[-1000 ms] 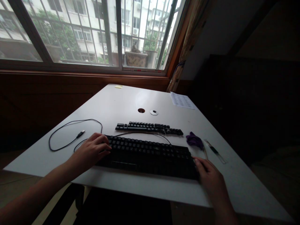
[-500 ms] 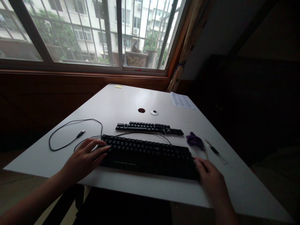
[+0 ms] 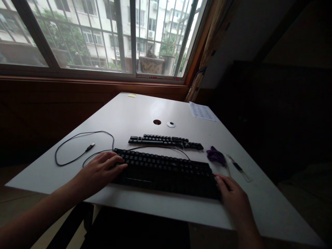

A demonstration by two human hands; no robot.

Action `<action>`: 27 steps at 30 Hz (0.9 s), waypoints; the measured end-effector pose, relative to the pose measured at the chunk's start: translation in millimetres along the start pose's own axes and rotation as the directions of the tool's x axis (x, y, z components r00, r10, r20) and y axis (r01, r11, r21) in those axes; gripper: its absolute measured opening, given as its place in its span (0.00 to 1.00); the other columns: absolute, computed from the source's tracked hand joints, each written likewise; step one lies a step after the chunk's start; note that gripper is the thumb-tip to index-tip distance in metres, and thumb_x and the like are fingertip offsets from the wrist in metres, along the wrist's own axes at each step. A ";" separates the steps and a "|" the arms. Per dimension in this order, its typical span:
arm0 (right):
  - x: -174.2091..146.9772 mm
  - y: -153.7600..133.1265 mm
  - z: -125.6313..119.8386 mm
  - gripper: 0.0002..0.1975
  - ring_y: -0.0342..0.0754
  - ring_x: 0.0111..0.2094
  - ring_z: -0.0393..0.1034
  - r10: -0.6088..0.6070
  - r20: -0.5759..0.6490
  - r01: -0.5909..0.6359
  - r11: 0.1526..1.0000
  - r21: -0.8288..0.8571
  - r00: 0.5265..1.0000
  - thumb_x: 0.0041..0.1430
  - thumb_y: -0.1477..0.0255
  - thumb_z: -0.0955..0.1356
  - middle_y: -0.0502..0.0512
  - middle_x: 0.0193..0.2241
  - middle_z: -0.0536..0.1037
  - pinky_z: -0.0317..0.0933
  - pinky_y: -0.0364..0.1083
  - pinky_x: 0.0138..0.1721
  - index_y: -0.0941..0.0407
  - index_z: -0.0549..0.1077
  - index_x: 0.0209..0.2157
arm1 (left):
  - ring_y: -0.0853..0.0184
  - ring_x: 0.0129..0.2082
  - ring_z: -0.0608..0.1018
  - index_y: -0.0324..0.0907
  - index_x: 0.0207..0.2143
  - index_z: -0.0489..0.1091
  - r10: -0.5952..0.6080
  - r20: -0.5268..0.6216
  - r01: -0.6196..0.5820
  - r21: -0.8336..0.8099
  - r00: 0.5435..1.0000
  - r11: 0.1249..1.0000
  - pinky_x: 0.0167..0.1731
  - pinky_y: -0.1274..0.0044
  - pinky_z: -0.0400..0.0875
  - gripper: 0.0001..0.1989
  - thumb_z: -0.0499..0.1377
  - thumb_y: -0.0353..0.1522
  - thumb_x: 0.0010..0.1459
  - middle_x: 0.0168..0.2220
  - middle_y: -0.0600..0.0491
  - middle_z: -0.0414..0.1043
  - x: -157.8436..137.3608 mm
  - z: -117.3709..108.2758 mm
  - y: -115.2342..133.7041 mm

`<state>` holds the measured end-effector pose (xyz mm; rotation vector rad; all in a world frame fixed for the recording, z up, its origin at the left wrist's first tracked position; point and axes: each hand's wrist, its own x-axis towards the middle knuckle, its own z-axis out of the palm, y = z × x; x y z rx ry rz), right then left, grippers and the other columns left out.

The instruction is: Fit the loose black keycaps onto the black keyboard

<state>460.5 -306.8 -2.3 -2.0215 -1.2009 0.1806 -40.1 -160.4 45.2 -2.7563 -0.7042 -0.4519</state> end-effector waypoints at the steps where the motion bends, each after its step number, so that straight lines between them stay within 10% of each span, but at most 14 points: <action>1: 0.0 0.3 0.3 0.22 0.58 0.47 0.76 0.000 -0.001 0.000 1.000 -0.001 1.000 0.60 0.51 0.65 0.58 0.44 0.83 0.66 0.53 0.52 0.53 0.81 0.40 | 0.55 0.52 0.74 0.47 0.54 0.75 0.029 0.025 -0.030 0.014 0.999 0.999 0.51 0.62 0.74 0.19 0.60 0.22 0.64 0.52 0.48 0.75 3.9 -1.6 -1.1; 27: 0.1 0.4 0.6 0.22 0.58 0.47 0.76 -0.007 -0.006 0.007 1.000 0.004 1.000 0.60 0.52 0.65 0.59 0.44 0.83 0.66 0.53 0.52 0.53 0.82 0.40 | 0.63 0.40 0.76 0.42 0.39 0.71 0.094 0.039 -0.088 -0.134 0.995 0.987 0.45 0.70 0.71 0.06 0.56 0.24 0.68 0.40 0.50 0.75 13.9 2.3 -16.7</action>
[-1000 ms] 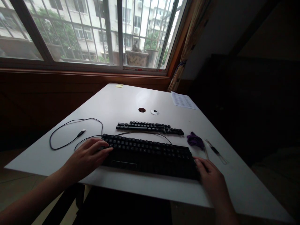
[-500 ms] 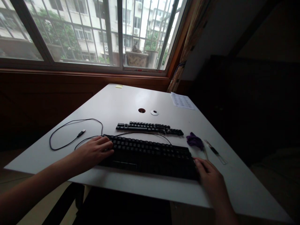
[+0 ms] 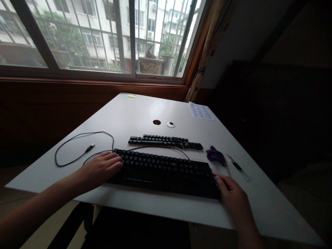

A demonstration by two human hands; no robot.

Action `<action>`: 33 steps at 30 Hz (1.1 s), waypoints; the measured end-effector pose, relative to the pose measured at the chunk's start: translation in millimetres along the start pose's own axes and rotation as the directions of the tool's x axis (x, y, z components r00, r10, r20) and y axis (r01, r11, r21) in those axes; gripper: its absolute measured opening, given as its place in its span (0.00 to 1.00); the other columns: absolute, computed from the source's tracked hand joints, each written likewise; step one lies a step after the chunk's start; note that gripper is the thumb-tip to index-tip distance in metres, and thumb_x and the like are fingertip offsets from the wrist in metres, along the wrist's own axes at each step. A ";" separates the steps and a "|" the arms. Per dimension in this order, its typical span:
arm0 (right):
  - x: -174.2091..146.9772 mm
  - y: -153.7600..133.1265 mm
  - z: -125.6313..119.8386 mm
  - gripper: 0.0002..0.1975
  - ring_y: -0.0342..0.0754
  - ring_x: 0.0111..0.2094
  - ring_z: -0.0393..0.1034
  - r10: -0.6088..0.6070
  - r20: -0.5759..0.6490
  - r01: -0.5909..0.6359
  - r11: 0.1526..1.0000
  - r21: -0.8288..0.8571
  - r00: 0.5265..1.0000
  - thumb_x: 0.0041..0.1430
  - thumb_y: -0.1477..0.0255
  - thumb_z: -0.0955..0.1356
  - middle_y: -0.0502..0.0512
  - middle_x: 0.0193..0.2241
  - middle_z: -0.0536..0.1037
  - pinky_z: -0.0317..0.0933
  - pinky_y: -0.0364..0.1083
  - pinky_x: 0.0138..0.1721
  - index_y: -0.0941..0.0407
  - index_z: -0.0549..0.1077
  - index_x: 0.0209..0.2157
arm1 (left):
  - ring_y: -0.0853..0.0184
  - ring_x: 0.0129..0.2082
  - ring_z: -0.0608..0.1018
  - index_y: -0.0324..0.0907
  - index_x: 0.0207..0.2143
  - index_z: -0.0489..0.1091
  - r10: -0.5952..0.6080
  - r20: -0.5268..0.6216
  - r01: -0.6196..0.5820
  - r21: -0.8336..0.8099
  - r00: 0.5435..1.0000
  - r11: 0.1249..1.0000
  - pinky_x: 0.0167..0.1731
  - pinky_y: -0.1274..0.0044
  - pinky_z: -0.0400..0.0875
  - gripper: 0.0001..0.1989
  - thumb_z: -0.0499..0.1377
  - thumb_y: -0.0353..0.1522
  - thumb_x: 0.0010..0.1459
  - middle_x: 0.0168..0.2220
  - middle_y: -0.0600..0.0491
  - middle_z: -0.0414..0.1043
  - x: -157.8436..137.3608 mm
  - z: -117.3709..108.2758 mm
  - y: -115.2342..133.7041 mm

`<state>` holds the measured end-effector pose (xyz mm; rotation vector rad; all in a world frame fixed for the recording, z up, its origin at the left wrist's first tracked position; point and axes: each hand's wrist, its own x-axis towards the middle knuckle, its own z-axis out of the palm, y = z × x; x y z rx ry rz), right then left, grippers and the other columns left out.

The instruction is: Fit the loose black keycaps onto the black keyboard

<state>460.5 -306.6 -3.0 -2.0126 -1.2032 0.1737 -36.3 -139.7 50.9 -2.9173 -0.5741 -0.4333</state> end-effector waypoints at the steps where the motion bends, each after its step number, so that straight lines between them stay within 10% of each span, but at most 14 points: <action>1: 0.1 0.0 0.1 0.22 0.58 0.47 0.76 -0.002 0.001 0.002 1.000 -0.001 1.000 0.60 0.51 0.65 0.59 0.44 0.83 0.66 0.53 0.52 0.53 0.82 0.40 | 0.64 0.39 0.75 0.41 0.39 0.70 -0.013 -0.013 0.013 -0.021 1.000 1.000 0.43 0.71 0.71 0.06 0.56 0.24 0.69 0.40 0.50 0.75 -0.7 1.0 -0.5; 18: 0.3 1.1 0.6 0.23 0.58 0.48 0.76 0.015 0.011 -0.015 1.000 0.001 1.000 0.60 0.51 0.65 0.58 0.45 0.83 0.65 0.53 0.52 0.53 0.81 0.40 | 0.64 0.44 0.77 0.45 0.54 0.75 -0.071 -0.147 0.067 -0.032 0.987 0.997 0.46 0.72 0.75 0.12 0.58 0.28 0.71 0.47 0.51 0.79 -16.0 8.6 6.2; 33: -0.4 -2.5 -1.5 0.23 0.58 0.48 0.76 0.014 0.011 -0.014 1.000 -0.027 1.000 0.60 0.51 0.65 0.59 0.45 0.83 0.66 0.53 0.52 0.53 0.81 0.40 | 0.60 0.51 0.74 0.47 0.47 0.79 -0.213 -0.188 0.197 -0.097 0.959 0.976 0.49 0.68 0.76 0.09 0.59 0.32 0.70 0.47 0.49 0.75 -17.9 7.8 14.9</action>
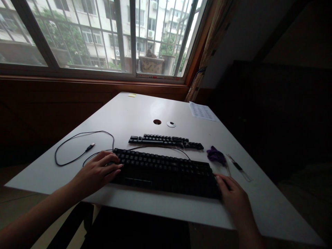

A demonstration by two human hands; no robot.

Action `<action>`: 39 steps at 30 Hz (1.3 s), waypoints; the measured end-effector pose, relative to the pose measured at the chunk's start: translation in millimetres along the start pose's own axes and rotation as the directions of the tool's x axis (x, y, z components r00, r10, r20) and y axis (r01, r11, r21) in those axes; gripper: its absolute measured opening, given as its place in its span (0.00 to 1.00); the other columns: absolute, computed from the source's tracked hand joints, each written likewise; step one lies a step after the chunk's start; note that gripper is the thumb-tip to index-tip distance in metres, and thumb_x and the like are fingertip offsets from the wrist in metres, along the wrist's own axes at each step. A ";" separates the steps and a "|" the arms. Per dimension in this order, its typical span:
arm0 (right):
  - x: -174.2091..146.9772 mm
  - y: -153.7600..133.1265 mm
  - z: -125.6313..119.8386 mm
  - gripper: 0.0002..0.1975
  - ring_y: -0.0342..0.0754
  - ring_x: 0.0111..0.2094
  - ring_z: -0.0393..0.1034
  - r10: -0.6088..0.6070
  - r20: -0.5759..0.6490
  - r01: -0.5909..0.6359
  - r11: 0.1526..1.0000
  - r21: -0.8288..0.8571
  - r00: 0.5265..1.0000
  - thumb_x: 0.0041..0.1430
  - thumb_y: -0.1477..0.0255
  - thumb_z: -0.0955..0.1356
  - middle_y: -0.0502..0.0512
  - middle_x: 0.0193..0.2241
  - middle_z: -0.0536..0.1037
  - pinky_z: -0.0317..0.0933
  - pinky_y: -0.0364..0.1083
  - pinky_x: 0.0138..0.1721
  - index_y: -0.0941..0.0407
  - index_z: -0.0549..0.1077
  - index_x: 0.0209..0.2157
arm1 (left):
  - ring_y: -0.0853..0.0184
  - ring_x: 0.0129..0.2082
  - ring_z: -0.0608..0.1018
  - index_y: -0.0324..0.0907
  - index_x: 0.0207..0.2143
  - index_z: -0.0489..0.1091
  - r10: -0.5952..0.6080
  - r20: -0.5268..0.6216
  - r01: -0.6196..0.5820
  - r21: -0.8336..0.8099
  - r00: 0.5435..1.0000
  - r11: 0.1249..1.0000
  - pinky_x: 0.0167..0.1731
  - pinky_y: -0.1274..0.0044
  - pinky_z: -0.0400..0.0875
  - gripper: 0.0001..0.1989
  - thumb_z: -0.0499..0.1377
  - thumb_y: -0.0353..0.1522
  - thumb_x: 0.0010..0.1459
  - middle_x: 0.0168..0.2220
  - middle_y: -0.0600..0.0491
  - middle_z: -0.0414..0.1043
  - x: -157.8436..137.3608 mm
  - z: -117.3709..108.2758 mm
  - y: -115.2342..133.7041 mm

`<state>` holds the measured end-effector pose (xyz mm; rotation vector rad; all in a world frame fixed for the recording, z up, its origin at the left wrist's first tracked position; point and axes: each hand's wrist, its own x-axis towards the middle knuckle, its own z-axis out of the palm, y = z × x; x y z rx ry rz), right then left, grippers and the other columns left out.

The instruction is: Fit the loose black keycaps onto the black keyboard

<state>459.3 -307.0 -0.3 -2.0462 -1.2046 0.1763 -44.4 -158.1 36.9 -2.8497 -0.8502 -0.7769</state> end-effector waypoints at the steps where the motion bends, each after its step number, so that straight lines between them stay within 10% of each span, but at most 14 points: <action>1: 0.5 0.5 0.1 0.23 0.58 0.48 0.76 0.002 0.001 -0.002 1.000 -0.003 1.000 0.60 0.51 0.65 0.59 0.45 0.83 0.66 0.53 0.53 0.53 0.81 0.40 | 0.59 0.51 0.74 0.47 0.47 0.79 -0.003 0.011 0.003 0.009 1.000 1.000 0.50 0.67 0.75 0.09 0.59 0.32 0.70 0.48 0.49 0.75 0.6 -0.1 -0.1; 39: 2.6 6.3 0.2 0.23 0.59 0.48 0.77 -0.015 -0.005 0.015 1.000 -0.004 1.000 0.60 0.51 0.65 0.59 0.46 0.84 0.67 0.53 0.52 0.53 0.82 0.41 | 0.55 0.53 0.73 0.47 0.51 0.78 -0.093 -0.062 0.100 0.103 0.994 0.990 0.51 0.60 0.76 0.12 0.59 0.30 0.68 0.51 0.47 0.74 -20.2 -3.4 9.4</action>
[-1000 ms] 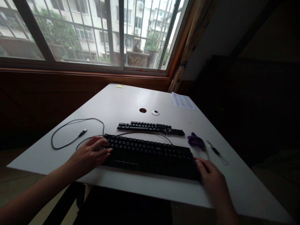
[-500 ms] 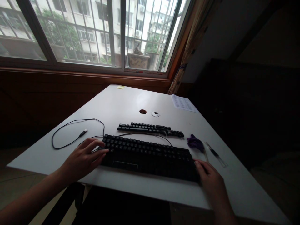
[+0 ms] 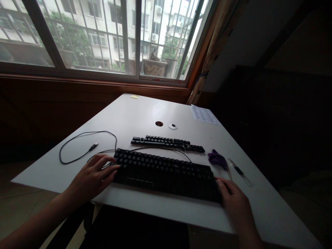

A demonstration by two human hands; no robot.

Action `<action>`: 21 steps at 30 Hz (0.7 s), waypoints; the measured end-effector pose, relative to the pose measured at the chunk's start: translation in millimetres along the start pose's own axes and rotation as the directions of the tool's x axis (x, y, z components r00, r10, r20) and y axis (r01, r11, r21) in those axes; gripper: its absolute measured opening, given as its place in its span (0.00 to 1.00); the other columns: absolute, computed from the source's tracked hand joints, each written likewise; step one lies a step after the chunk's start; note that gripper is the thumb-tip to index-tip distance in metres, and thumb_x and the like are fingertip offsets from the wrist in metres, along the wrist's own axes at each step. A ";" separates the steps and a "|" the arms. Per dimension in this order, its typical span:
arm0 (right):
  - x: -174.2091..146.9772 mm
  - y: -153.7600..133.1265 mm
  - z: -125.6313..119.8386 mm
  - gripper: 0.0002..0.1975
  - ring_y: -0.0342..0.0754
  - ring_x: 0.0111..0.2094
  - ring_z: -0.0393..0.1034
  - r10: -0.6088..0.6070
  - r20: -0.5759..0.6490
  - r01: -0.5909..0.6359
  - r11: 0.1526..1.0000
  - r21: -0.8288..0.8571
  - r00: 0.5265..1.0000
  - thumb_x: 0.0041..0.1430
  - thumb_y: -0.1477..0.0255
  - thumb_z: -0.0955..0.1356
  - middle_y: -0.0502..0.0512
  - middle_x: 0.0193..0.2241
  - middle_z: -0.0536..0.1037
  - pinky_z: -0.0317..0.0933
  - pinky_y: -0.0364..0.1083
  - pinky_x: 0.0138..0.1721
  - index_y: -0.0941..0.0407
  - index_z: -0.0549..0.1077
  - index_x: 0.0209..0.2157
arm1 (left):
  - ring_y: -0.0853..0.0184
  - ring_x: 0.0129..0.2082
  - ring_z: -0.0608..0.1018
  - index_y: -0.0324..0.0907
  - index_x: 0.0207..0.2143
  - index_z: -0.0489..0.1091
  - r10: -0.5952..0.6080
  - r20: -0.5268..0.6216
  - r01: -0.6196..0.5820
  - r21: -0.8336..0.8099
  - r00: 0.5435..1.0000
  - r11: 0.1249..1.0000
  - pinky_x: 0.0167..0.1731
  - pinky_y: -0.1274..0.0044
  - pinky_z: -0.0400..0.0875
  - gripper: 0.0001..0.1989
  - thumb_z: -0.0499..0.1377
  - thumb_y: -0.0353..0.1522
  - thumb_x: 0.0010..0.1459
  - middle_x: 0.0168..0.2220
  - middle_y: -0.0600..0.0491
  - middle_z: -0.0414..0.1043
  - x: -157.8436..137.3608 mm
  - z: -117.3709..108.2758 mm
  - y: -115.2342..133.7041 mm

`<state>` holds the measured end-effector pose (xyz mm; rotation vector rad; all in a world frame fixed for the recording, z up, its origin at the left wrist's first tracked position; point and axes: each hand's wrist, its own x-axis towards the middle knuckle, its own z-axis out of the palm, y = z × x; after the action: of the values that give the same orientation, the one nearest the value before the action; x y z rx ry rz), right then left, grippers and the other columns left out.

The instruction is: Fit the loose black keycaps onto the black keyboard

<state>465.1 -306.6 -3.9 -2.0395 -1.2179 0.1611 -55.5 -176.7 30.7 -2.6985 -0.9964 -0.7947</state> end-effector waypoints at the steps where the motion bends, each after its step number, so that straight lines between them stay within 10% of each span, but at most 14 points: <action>1: -0.2 0.4 0.1 0.23 0.59 0.48 0.77 -0.003 0.000 0.003 1.000 -0.002 1.000 0.60 0.51 0.65 0.59 0.46 0.83 0.67 0.53 0.52 0.53 0.82 0.41 | 0.54 0.53 0.73 0.47 0.51 0.78 -0.003 -0.001 0.003 -0.002 1.000 1.000 0.51 0.60 0.75 0.12 0.59 0.30 0.68 0.51 0.47 0.74 0.6 0.0 -0.2; 21: -1.3 -0.9 2.1 0.23 0.58 0.50 0.76 0.027 0.014 -0.028 0.999 0.026 1.000 0.61 0.50 0.65 0.57 0.47 0.83 0.66 0.52 0.53 0.52 0.82 0.42 | 0.52 0.58 0.70 0.52 0.54 0.76 0.017 0.024 -0.017 0.012 1.000 1.000 0.54 0.58 0.75 0.14 0.58 0.32 0.70 0.56 0.46 0.69 3.8 8.3 3.4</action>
<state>462.8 -306.3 -5.2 -2.0363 -1.1905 0.2040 -47.3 -174.6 25.8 -2.7088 -0.9782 -0.7534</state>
